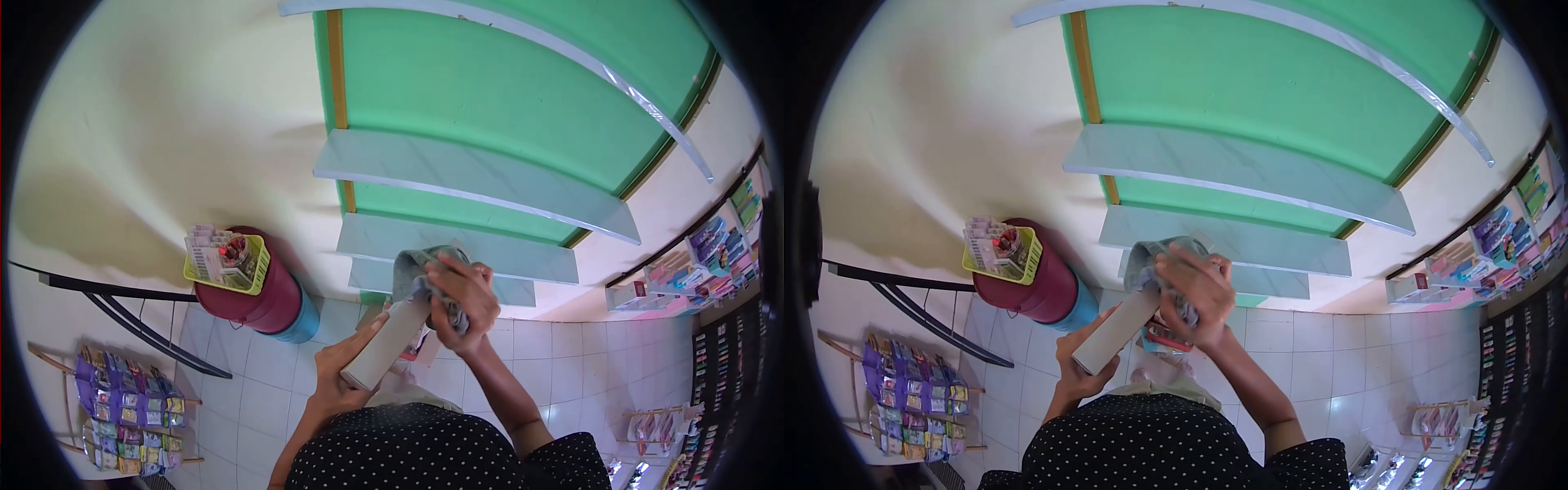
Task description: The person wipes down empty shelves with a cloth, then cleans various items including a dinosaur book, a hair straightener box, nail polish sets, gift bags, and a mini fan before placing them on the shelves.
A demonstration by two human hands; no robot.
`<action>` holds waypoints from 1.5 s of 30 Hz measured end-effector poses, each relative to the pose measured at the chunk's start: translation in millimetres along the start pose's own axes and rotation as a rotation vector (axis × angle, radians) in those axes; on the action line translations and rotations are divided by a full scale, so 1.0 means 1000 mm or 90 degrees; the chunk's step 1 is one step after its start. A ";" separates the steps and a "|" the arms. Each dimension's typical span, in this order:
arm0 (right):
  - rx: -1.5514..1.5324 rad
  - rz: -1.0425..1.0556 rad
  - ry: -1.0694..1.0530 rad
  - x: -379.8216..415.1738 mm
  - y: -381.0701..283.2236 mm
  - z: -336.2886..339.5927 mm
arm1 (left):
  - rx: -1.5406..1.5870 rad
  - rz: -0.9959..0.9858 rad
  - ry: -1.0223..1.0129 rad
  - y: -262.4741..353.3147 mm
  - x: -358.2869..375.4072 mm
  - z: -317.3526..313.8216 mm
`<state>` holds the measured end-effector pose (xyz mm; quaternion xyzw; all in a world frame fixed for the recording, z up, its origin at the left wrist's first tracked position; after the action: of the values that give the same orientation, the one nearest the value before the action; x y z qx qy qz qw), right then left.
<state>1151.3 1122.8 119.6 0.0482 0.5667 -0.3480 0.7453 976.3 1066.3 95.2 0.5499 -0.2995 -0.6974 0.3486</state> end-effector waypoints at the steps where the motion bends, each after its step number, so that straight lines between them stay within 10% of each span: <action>1: -0.023 0.015 -0.003 0.002 -0.009 -0.001 | -0.002 0.002 0.001 -0.001 0.002 0.000; 8: -0.066 0.054 0.024 0.004 -0.023 0.017 | 0.052 0.136 0.054 -0.014 0.008 0.008; 10: -0.087 -0.076 0.142 -0.001 0.008 0.048 | 0.245 0.211 0.099 -0.004 0.005 0.018; 12: -0.025 -0.547 0.026 -0.028 0.008 0.084 | 0.333 0.223 0.055 -0.015 0.005 0.033; 19: -0.151 -0.243 -0.063 -0.139 -0.027 0.122 | 0.325 0.174 0.081 0.062 -0.112 0.069; 24: -0.116 -0.217 -0.203 -0.255 -0.003 0.127 | 0.203 -0.123 0.104 0.120 -0.241 0.093; 29: 0.021 -0.170 -0.322 -0.348 0.053 0.078 | 0.170 -0.162 0.053 0.108 -0.328 0.123; 45: 0.311 -0.236 -0.362 -0.381 0.068 0.031 | 0.168 -0.141 0.013 0.070 -0.342 0.137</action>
<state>1171.7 1336.4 443.0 0.0225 0.2381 -0.6001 0.7633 905.5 1309.6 371.6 0.6276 -0.3223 -0.6805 0.1979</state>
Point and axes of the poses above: each hand's wrist, its own x-axis away from the middle knuckle, its own z-axis out of the back of the hand, y = z × x, the point moved 2 cm from there along -x, towards the middle knuckle
